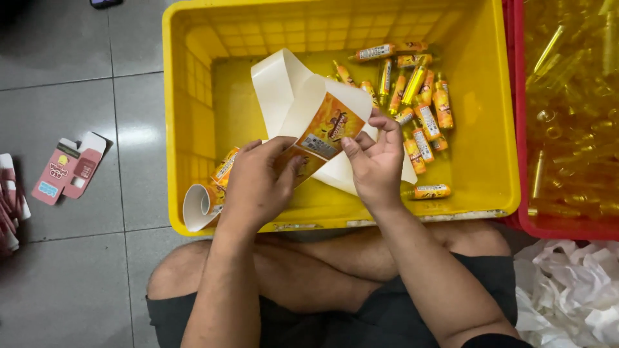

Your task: The person sits on the floor and repeatedly applies labels to small yellow bottles. They pick up a bottle, wrap a label from a roll around it, and place the labeled bottle into a red crate. The process is repeated continuously with items from a yellow crate.

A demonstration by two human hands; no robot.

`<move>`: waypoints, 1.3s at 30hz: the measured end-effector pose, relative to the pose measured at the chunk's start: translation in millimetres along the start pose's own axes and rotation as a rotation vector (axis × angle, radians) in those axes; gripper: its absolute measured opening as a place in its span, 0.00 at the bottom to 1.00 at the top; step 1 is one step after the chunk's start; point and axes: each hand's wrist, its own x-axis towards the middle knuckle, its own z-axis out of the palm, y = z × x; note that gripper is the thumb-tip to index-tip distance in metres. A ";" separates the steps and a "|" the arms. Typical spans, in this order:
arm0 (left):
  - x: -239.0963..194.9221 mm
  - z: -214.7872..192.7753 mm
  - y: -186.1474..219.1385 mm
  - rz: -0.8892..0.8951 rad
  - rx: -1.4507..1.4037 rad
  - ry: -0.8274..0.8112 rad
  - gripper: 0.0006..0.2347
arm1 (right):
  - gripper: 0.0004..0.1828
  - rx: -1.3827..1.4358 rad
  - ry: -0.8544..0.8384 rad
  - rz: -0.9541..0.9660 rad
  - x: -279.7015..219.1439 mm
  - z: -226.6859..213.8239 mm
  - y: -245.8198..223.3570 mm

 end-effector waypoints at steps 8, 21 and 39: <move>-3.5 -1.1 10.6 0.031 -0.016 -0.036 0.07 | 0.27 -0.785 -0.098 -0.585 -13.9 17.7 -25.2; 1.6 5.2 2.6 0.069 -0.028 -0.179 0.12 | 0.11 -0.508 -0.421 -0.271 -8.3 14.6 -30.0; -7.6 -5.7 13.9 -0.163 0.065 0.126 0.26 | 0.15 -0.415 0.195 -0.335 18.7 -36.3 -84.1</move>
